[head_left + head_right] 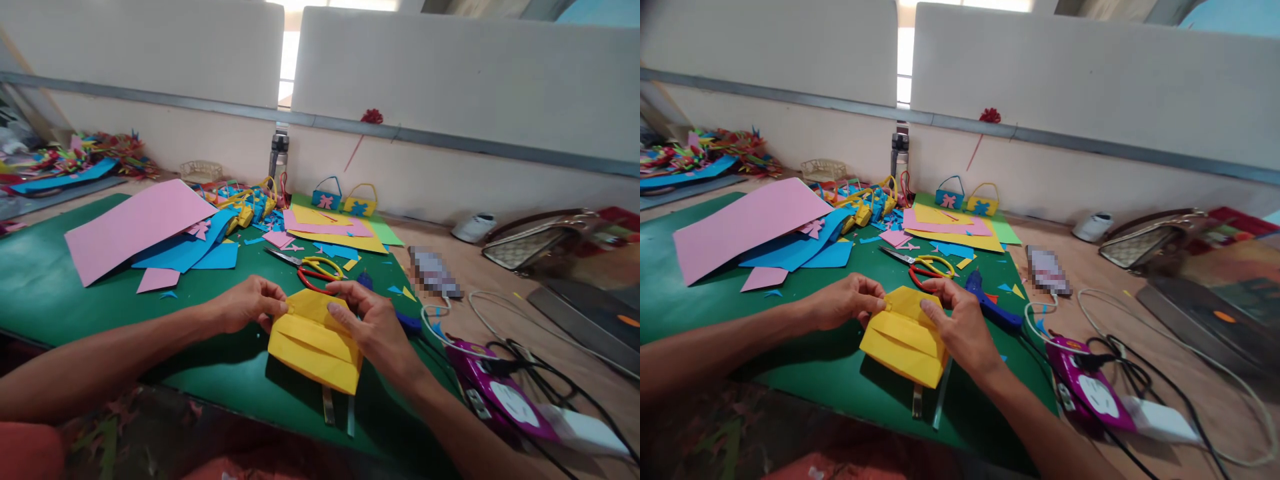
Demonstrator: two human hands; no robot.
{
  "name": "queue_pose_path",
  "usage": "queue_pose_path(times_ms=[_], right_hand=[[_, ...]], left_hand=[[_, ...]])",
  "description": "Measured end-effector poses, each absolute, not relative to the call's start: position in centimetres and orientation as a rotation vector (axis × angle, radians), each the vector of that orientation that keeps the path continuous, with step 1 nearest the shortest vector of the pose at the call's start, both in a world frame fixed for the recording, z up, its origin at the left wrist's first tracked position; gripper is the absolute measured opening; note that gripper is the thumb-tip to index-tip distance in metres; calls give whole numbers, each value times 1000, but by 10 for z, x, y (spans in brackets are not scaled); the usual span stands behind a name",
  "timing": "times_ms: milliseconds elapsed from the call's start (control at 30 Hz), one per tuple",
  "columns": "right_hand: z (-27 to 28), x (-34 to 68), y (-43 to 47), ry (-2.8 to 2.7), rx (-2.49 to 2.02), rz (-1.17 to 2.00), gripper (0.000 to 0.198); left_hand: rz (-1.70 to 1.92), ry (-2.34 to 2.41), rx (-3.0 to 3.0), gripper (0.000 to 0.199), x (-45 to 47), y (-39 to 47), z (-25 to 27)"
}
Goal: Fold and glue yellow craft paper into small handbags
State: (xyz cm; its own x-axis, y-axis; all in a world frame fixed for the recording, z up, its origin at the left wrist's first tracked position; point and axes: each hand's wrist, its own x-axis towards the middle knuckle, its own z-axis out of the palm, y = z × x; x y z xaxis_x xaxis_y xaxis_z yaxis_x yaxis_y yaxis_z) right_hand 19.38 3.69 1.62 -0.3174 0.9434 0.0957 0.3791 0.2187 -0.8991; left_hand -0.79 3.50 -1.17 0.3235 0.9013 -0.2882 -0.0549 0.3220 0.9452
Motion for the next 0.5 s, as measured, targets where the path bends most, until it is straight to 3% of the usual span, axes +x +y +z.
queue_pose_path(times_ms=[500], right_hand=[[13,193,35,-1852,-1238,1050,29]], left_hand=[[846,1087,966,11,-4,33,-13]])
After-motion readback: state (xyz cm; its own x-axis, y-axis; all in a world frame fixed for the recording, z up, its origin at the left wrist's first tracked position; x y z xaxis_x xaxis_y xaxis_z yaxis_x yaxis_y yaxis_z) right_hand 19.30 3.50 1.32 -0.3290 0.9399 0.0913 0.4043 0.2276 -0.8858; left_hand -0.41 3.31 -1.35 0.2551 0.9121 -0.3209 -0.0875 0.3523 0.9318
